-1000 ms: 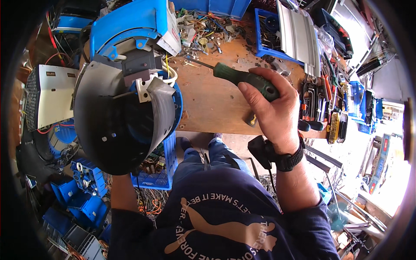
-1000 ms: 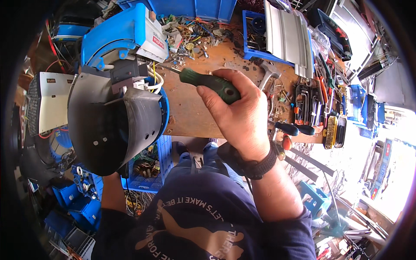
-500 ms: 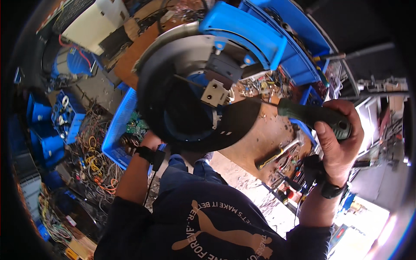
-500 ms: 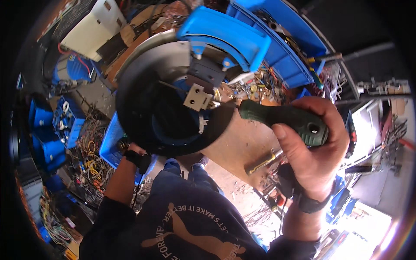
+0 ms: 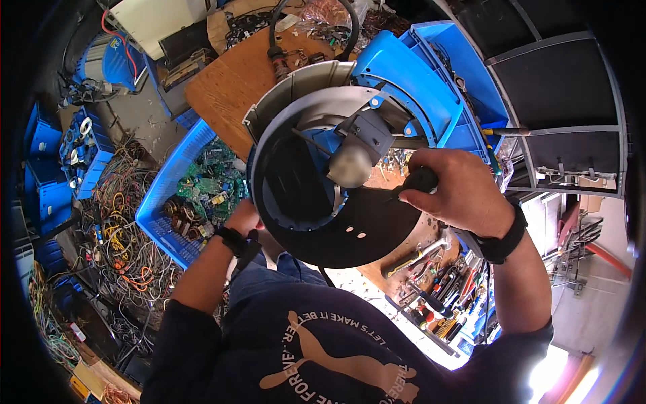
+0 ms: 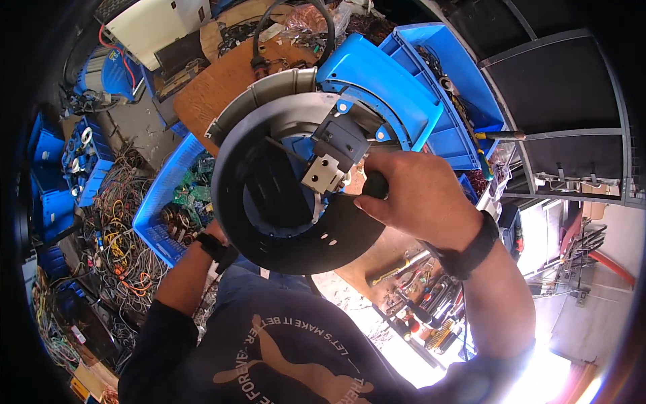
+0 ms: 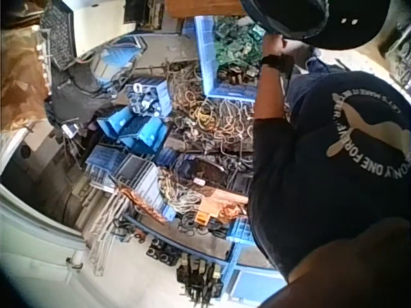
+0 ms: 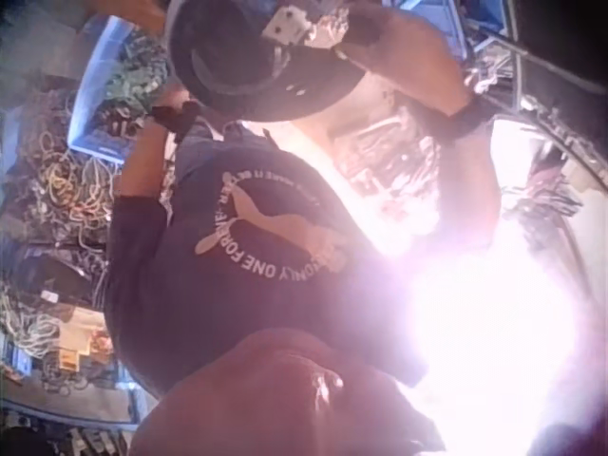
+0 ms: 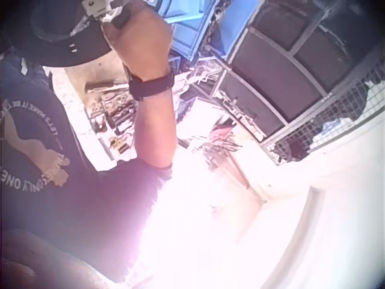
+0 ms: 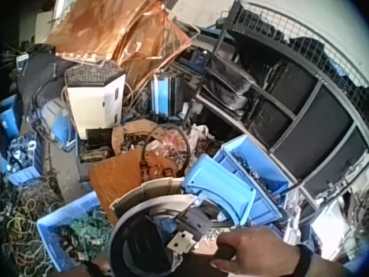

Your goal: The person disassembles a blue and black circular electronic device, likely a robotic vacuum cleaner, on a cluttered workbench. They use a screwdriver to remove screws from the casing and separate the components to access the internal mechanisms.

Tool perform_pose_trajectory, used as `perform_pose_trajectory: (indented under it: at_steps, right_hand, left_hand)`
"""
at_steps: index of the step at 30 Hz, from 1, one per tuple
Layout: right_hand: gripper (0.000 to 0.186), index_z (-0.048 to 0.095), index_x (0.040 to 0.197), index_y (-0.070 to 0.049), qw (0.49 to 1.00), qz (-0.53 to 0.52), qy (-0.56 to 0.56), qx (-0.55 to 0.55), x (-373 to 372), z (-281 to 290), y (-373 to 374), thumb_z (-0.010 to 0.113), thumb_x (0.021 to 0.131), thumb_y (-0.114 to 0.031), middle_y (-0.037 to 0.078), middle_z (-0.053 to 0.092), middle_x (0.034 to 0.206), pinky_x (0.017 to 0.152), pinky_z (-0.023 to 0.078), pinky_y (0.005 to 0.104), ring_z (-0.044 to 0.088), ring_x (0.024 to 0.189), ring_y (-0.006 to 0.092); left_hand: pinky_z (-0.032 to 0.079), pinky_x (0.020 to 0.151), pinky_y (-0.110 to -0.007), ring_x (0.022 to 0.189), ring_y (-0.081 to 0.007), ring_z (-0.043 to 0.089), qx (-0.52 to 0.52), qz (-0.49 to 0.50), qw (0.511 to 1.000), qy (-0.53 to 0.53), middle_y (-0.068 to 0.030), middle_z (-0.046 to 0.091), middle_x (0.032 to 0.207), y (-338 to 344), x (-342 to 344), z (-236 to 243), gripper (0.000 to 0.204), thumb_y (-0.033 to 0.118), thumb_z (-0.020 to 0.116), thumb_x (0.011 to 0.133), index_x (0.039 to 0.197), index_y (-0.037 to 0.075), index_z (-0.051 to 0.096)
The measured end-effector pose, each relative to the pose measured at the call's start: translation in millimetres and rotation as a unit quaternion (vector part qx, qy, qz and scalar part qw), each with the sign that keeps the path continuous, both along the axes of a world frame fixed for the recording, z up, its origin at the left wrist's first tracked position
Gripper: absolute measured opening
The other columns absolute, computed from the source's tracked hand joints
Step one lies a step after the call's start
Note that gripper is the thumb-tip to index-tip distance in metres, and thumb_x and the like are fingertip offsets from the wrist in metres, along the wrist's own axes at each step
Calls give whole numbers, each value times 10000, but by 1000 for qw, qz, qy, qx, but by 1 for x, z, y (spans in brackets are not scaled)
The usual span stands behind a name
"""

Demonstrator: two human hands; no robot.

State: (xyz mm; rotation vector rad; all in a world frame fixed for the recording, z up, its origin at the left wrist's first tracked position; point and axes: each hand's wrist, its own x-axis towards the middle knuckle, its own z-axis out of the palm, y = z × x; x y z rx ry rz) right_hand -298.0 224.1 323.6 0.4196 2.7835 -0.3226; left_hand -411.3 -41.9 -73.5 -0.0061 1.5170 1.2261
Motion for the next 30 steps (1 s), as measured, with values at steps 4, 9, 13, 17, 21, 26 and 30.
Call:
perform_pose_trajectory:
  at_steps: [4,9,13,17,21,26,30]
  right_hand:
    - [320,650,934,-63,999,32,-23,-36,-5,-15,1,781,731,-273,135,669,798,703,514,439,658,776,359]
    - [326,593,955,-60,993,109,-25,-38,-38,-40,-10,761,765,-265,134,667,824,702,503,465,649,785,371]
    - [334,589,980,-51,977,194,-43,-76,-75,-65,-32,763,777,-252,155,671,824,718,515,471,662,820,373]
    - [345,623,985,-39,960,251,-111,-55,-96,-101,-45,778,764,-254,171,685,835,730,532,473,678,846,370]
    - [355,681,972,-58,963,210,-166,-28,-111,-128,-56,796,708,-265,185,699,869,761,544,470,681,857,378]
    - [418,681,1077,-85,964,175,-202,12,-129,-163,-57,730,734,-318,198,692,969,818,536,473,659,928,397]
    - [443,660,1140,-108,944,248,-216,27,-132,-198,-45,679,794,-384,160,668,1131,859,525,449,636,1019,371]
  left_hand:
    - [322,436,-255,462,-98,474,-20,-41,999,-29,-5,576,629,2,-22,46,223,239,597,944,895,32,663]
    - [383,461,-269,510,-120,547,40,-114,993,20,-47,613,659,-18,-42,14,190,175,605,916,855,6,664]
    - [455,489,-307,526,-164,594,57,-156,984,71,-86,619,648,-32,-57,-19,214,170,597,879,820,-29,648]
    - [457,481,-333,502,-187,598,5,-161,985,58,-114,617,596,-19,-55,29,243,173,592,846,719,-26,642]
    - [471,503,-290,537,-157,594,-12,-166,985,52,-71,613,659,-16,-50,18,178,132,563,877,829,-9,661]
    - [468,493,-316,526,-169,606,-17,-120,991,65,-76,604,610,-16,-35,15,192,141,560,860,798,-18,649]
    - [470,502,-356,519,-207,613,-47,-153,980,116,-102,603,582,-14,-39,22,174,132,575,820,746,-10,643]
